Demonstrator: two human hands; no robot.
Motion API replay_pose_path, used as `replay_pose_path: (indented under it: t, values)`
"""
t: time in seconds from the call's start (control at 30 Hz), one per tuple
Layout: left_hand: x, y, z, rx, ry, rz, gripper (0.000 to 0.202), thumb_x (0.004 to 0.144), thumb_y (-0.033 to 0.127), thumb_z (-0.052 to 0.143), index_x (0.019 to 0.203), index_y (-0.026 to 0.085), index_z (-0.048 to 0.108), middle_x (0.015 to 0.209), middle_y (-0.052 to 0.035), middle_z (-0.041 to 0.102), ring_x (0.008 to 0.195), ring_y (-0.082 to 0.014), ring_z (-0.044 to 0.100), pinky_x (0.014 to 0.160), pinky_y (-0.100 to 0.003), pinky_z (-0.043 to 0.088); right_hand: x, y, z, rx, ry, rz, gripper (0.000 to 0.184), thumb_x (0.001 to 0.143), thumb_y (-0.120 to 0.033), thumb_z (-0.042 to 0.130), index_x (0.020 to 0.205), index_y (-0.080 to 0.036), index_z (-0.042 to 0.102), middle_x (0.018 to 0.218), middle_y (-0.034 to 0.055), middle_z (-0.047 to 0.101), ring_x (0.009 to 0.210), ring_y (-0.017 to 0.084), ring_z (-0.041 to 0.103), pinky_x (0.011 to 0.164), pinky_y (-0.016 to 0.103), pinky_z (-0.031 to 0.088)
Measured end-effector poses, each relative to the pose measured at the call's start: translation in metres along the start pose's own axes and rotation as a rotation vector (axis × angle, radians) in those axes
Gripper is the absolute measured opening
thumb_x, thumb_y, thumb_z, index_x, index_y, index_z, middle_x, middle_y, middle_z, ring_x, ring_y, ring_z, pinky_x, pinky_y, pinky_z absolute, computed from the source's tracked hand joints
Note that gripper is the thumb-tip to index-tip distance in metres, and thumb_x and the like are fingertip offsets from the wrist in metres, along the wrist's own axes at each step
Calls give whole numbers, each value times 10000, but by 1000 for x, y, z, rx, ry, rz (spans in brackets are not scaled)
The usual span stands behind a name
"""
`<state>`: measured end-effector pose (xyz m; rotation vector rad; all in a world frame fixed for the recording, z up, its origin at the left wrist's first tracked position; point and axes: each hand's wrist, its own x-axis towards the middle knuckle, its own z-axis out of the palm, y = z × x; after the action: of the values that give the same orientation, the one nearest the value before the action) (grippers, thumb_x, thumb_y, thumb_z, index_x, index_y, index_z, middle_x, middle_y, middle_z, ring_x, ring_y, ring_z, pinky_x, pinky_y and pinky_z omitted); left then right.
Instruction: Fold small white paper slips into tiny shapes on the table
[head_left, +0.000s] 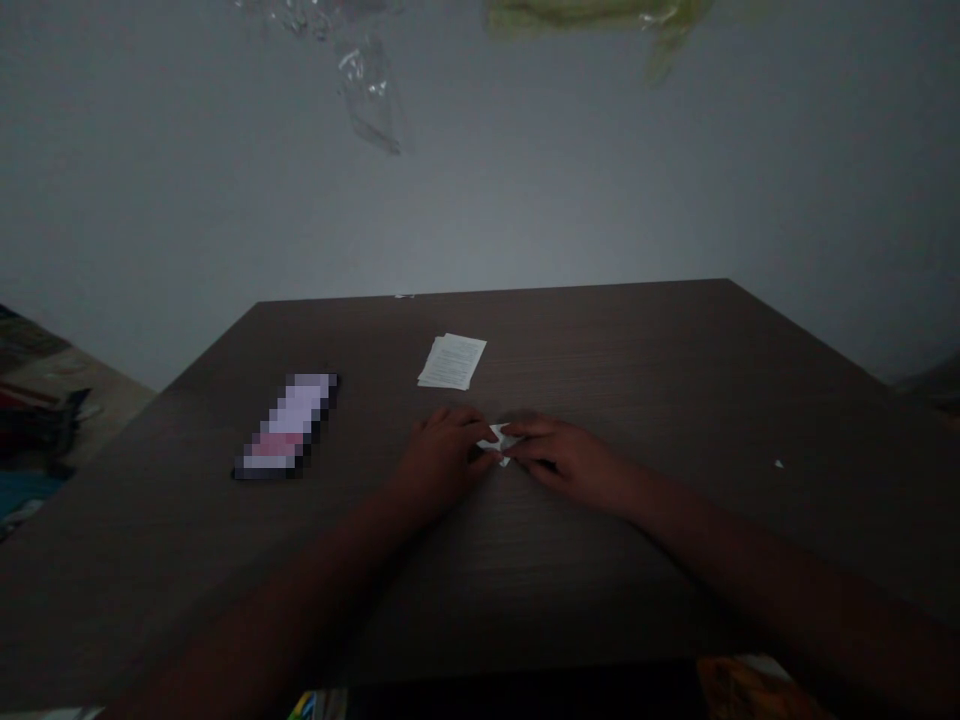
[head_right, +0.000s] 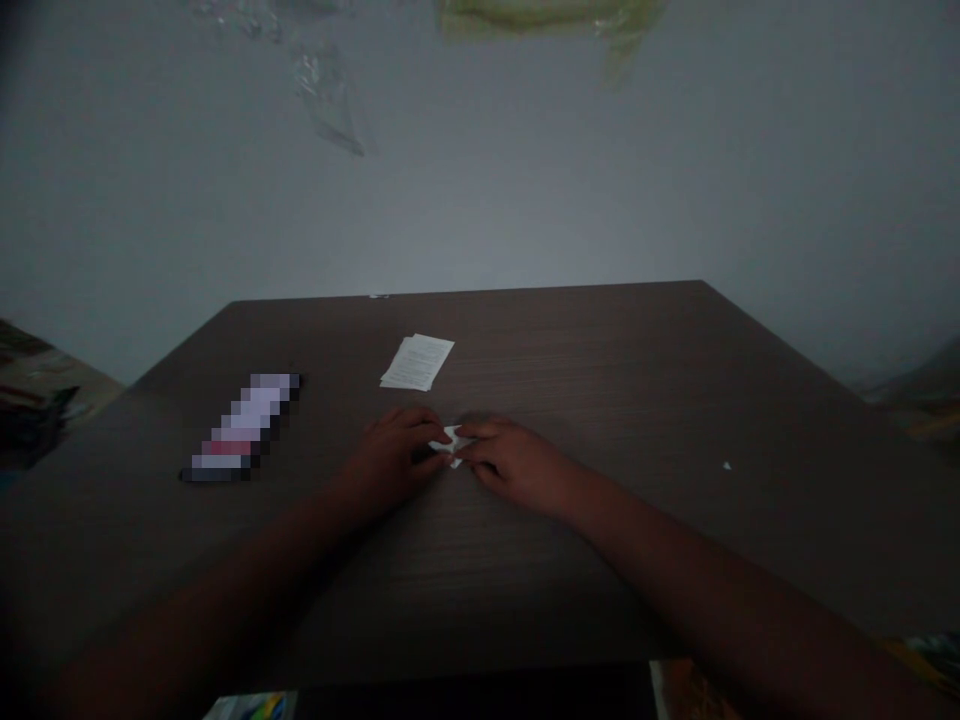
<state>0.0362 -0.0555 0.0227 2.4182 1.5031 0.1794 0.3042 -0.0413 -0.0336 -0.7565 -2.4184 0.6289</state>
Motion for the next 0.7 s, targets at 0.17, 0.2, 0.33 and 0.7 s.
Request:
replay_pose_path:
  t: [0.17,0.2,0.33,0.7]
  values:
    - [2,0,3,-25,13,-23,207,1170,249,787,1319,294,924,1520,-81,848,1488,-386,746,1267,-585,589,0,-7,-5,-44,-68,-70,334,1122,-59,746,1265,-282,949,1471,99,916,1436,308,843,1329,554,644]
    - [2,0,3,-30,12,-28,190,1169,250,795,1301,296,924,1512,-76,849,1490,-383,748,1272,-584,586,1,-8,-5,-62,-71,-77,322,1122,-55,741,1247,-269,947,1463,109,915,1430,309,843,1333,554,641]
    - [4,-2,7,-34,30,-56,155,1161,261,808,1261,287,924,1480,-79,856,1457,-387,762,1268,-595,598,1,-11,-4,-137,-99,-98,305,1130,-58,740,1278,-241,933,1495,127,900,1458,304,830,1357,539,624]
    - [3,-1,9,-50,33,-63,181,1179,220,802,1309,269,917,1497,-91,846,1456,-390,730,1252,-591,552,-2,-2,-5,-31,-96,-53,433,1145,-58,705,1453,-278,916,1548,109,905,1480,292,837,1356,540,625]
